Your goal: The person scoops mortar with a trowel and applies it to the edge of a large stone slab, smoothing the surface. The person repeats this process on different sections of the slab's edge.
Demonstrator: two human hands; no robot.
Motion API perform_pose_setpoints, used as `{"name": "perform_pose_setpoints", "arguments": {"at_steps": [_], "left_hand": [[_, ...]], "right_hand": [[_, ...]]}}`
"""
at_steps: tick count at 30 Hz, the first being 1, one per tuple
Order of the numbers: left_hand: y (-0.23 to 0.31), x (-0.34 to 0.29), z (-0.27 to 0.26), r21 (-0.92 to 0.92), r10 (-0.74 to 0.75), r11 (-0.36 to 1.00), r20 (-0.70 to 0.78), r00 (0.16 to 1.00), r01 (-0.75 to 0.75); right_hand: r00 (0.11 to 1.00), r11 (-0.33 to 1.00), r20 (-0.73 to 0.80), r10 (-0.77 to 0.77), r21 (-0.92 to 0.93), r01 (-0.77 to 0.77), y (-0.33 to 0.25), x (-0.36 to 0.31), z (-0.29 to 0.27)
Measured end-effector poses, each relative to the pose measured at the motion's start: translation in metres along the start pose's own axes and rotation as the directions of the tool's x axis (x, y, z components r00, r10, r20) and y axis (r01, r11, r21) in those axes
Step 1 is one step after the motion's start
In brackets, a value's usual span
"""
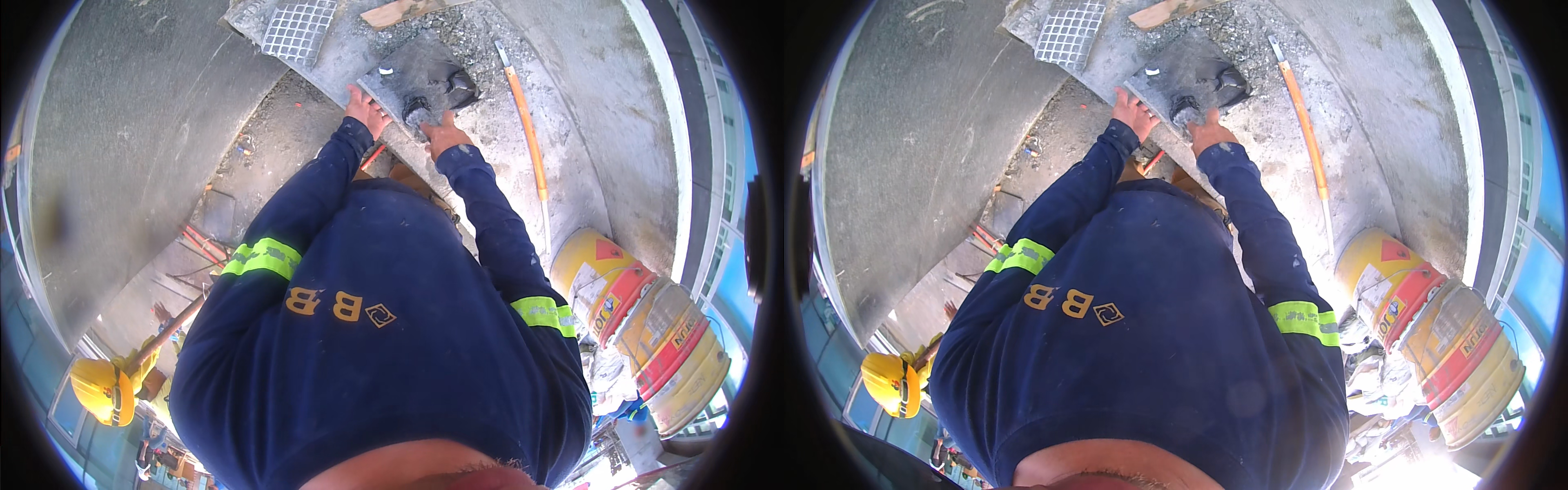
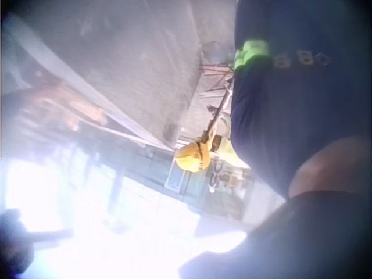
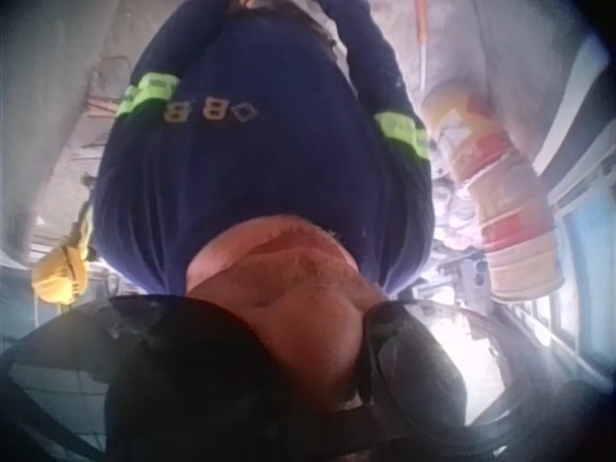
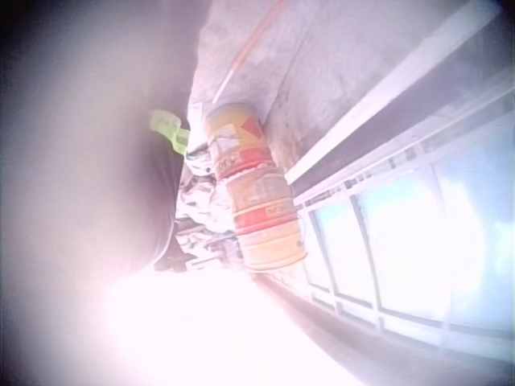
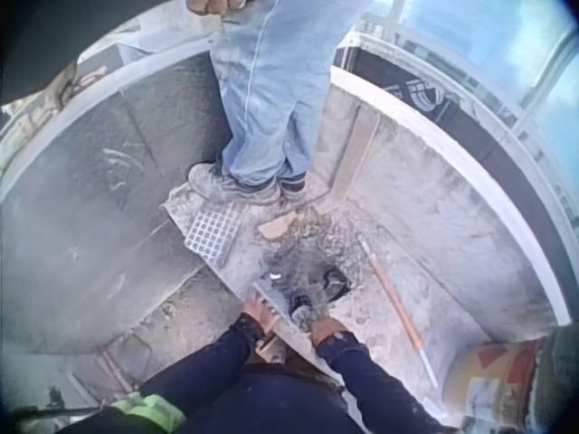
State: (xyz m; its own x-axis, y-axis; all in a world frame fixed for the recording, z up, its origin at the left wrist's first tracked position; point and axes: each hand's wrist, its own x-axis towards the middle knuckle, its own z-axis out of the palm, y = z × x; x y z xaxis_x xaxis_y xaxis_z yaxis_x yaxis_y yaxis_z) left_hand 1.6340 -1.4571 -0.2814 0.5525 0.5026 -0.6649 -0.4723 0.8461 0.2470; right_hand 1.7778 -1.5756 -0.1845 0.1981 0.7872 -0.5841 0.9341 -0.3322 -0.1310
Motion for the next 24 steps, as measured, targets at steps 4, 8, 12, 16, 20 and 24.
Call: {"name": "perform_pose_setpoints", "arguments": {"at_steps": [4, 8, 12, 16, 20, 24], "left_hand": [[0.000, 0.000, -0.001, 0.006, 0.000, 1.000, -0.002, 1.000, 0.000], [0.000, -0.001, 0.002, -0.003, -0.007, 1.000, 0.004, 1.000, 0.007], [-0.001, -0.005, 0.006, 0.013, 0.036, 0.999, 0.002, 0.999, -0.036], [0.001, -0.001, 0.005, 0.060, 0.010, 0.998, 0.022, 1.000, -0.011], [0.002, -0.003, 0.002, 0.107, -0.008, 0.994, 0.023, 1.000, 0.005], [0.004, -0.004, 0.002, 0.147, -0.019, 0.989, 0.025, 1.000, 0.015]], "right_hand": [[0.999, 0.999, 0.019, -0.038, -0.018, 0.038, -0.007, 0.003, -0.022], [0.996, 0.996, 0.069, -0.061, -0.065, 0.065, -0.003, 0.017, -0.018], [0.996, 0.997, -0.048, -0.071, -0.002, 0.071, -0.014, 0.009, -0.037], [0.996, 0.996, -0.064, -0.069, 0.046, 0.072, 0.009, 0.012, -0.022], [0.957, 0.856, -0.287, 0.039, 0.504, 0.117, 0.021, -0.015, -0.004], [0.964, 0.106, 0.071, 0.257, 0.989, -0.102, 0.019, -0.036, 0.029]]}}
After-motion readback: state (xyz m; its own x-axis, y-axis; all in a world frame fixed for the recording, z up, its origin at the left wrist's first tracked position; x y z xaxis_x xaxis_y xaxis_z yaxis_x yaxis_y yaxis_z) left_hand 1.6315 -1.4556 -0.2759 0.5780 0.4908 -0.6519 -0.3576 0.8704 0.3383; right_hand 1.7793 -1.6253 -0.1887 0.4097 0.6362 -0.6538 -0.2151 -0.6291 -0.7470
